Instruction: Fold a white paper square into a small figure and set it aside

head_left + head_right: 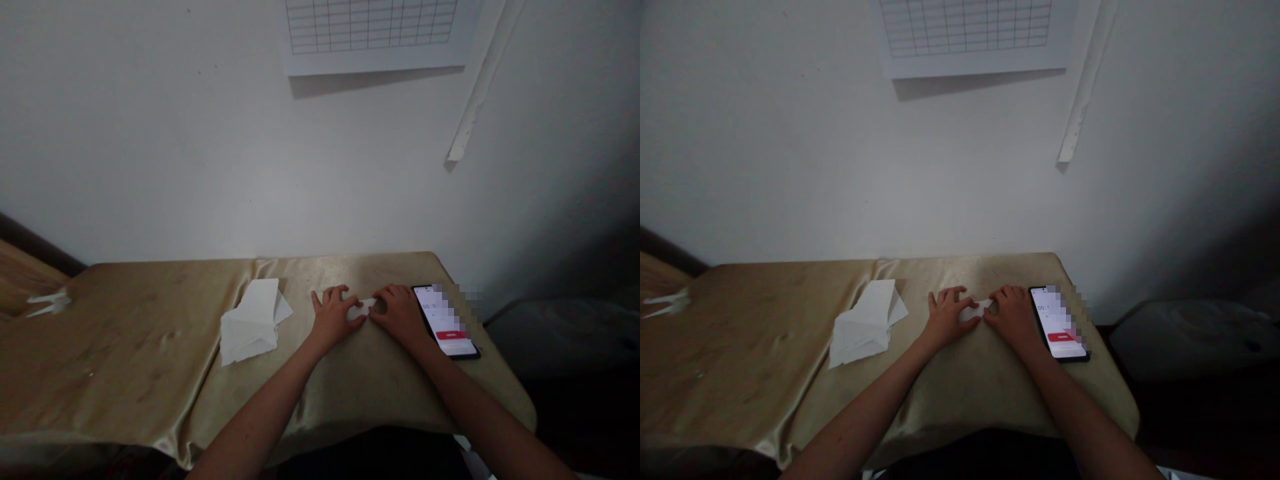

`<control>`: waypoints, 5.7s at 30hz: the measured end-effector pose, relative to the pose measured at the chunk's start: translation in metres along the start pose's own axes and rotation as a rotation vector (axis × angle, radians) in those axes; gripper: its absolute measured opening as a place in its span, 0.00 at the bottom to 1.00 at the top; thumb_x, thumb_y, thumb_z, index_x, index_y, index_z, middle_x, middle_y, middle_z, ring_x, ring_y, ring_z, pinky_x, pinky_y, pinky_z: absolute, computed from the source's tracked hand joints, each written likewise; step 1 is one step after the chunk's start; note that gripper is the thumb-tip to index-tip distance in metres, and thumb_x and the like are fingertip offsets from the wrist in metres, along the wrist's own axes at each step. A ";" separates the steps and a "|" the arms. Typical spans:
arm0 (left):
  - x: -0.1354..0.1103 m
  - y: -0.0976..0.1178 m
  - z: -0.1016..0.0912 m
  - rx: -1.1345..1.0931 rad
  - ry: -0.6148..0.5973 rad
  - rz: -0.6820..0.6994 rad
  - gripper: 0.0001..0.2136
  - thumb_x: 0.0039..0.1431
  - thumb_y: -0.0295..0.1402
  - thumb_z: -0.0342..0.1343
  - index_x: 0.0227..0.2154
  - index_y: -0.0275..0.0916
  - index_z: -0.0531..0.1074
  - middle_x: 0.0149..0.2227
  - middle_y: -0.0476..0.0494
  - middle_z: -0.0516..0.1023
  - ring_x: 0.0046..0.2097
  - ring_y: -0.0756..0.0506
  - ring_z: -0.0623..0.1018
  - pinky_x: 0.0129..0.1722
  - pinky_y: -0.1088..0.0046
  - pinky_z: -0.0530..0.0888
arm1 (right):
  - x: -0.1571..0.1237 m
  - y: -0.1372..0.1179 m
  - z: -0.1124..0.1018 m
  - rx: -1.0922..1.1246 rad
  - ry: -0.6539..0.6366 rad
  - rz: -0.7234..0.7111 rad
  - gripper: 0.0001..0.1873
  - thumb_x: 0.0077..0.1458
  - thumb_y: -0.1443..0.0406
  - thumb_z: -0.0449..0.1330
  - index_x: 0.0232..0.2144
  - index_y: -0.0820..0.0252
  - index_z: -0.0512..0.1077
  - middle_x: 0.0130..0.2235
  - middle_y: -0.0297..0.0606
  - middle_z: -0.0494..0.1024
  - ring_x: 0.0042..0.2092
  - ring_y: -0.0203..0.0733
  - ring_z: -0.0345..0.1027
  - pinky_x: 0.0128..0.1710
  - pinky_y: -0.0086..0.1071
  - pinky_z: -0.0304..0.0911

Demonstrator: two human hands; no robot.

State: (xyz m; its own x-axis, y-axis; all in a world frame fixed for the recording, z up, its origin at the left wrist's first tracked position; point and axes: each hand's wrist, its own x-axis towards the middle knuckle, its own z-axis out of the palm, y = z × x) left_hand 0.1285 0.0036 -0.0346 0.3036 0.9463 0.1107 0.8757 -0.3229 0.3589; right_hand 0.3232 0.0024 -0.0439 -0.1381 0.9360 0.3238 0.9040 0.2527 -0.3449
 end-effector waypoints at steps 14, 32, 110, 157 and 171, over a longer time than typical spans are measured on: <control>0.000 0.000 0.002 0.011 0.005 0.011 0.16 0.56 0.48 0.64 0.47 0.54 0.76 0.64 0.46 0.63 0.65 0.34 0.59 0.64 0.29 0.40 | 0.008 0.011 0.008 -0.011 0.025 0.043 0.08 0.59 0.66 0.56 0.38 0.56 0.75 0.43 0.40 0.79 0.48 0.50 0.68 0.49 0.42 0.54; 0.006 -0.011 -0.006 -0.015 -0.037 0.010 0.13 0.58 0.43 0.64 0.46 0.62 0.77 0.66 0.49 0.62 0.67 0.33 0.57 0.61 0.26 0.40 | 0.007 0.016 0.012 0.011 0.036 0.012 0.09 0.59 0.62 0.58 0.41 0.55 0.75 0.43 0.40 0.78 0.48 0.49 0.67 0.50 0.42 0.55; 0.008 -0.012 0.001 -0.031 -0.019 0.007 0.13 0.56 0.43 0.65 0.45 0.58 0.77 0.64 0.51 0.65 0.66 0.33 0.57 0.62 0.27 0.39 | 0.015 0.009 0.011 0.034 0.099 0.023 0.11 0.62 0.66 0.51 0.39 0.57 0.74 0.41 0.42 0.81 0.46 0.48 0.71 0.56 0.45 0.53; 0.007 -0.018 -0.001 -0.023 -0.035 0.011 0.13 0.57 0.44 0.63 0.46 0.61 0.76 0.66 0.52 0.63 0.68 0.31 0.55 0.60 0.23 0.38 | 0.002 0.010 0.005 0.037 -0.035 -0.059 0.21 0.53 0.50 0.64 0.46 0.53 0.74 0.47 0.41 0.76 0.52 0.54 0.65 0.56 0.49 0.53; 0.008 -0.017 -0.004 -0.027 -0.051 0.006 0.14 0.57 0.43 0.64 0.46 0.61 0.76 0.66 0.52 0.63 0.68 0.32 0.55 0.61 0.24 0.39 | 0.011 0.009 0.011 0.043 0.052 0.044 0.10 0.61 0.60 0.56 0.42 0.55 0.74 0.43 0.38 0.80 0.50 0.52 0.67 0.61 0.52 0.44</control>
State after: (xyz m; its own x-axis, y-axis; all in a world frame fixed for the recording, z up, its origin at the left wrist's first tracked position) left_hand 0.1147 0.0163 -0.0357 0.3287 0.9422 0.0656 0.8634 -0.3279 0.3834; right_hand 0.3249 0.0177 -0.0531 -0.0762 0.9329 0.3520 0.8906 0.2224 -0.3967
